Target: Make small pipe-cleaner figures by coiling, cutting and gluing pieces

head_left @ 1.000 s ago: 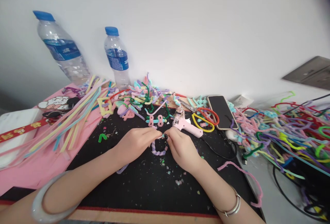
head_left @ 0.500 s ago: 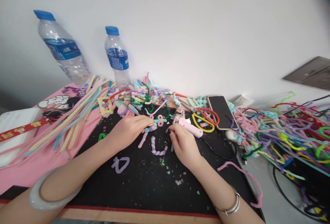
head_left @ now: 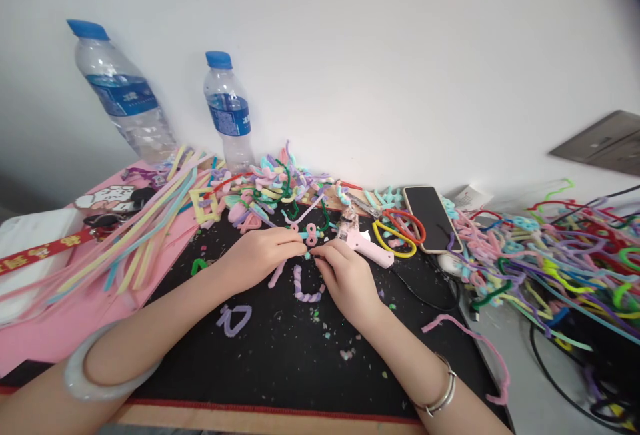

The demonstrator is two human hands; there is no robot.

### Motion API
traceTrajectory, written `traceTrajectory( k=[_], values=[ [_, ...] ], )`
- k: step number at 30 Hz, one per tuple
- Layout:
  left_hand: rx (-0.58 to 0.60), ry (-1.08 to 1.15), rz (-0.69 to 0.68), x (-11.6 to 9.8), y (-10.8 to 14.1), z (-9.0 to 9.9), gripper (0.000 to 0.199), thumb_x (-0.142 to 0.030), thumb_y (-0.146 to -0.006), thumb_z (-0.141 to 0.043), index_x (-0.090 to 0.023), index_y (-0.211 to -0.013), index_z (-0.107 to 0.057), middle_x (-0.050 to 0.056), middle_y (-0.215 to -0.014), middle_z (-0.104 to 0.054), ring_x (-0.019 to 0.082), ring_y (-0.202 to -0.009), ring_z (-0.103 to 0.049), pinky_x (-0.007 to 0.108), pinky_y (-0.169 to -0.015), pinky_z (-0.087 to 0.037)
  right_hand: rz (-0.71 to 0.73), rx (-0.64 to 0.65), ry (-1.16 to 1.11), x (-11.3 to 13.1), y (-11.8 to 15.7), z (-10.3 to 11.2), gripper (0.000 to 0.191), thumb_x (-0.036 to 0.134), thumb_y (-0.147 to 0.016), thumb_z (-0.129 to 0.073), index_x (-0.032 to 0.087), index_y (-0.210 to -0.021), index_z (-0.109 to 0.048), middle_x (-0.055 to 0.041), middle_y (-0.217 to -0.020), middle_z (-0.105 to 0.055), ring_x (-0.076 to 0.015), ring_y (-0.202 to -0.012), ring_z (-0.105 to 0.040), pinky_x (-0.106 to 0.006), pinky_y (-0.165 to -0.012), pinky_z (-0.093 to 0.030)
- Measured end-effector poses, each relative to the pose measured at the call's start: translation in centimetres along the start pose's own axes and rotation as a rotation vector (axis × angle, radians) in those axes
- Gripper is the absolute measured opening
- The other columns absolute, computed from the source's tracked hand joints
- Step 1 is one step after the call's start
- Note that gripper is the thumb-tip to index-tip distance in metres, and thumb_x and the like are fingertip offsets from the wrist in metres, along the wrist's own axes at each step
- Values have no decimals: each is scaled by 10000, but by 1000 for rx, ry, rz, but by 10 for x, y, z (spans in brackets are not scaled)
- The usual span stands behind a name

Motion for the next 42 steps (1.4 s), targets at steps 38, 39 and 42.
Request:
traceTrajectory(
  k=[38, 39, 42],
  values=[
    [208, 132, 250, 25, 9, -2, 221, -268, -890, -511, -220, -1063, -640, 30, -1017, -675, 175, -904, -637, 248, -774, -469, 262, 73, 491, -1, -26, -9, 229, 154, -935, -434, 204, -915, -657, -55, -863, -616, -157, -725, -509, -278, -595, -339],
    [204, 138, 252, 25, 9, -2, 226, -263, -889, -510, -223, -1073, -637, 29, -1019, -676, 176, -907, -637, 249, -779, -470, 262, 72, 494, 0, -26, -9, 231, 154, -935, -433, 204, -910, -657, -56, -870, -619, -155, -721, -510, -277, -594, -342],
    [211, 152, 269, 24, 8, -2, 237, -245, -889, -513, -229, -1096, -628, 26, -1032, -675, 182, -920, -635, 259, -790, -469, 258, 77, 502, 0, -27, -10, 232, 161, -935, -434, 202, -892, -658, -62, -886, -622, -156, -724, -517, -273, -595, -354]
  ],
)
Point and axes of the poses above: each hand's wrist, its own y-axis away from the middle knuckle, its own z-axis out of the back of the hand, x = y × z, the point moved 4 cm from there along -y, towards the middle knuckle
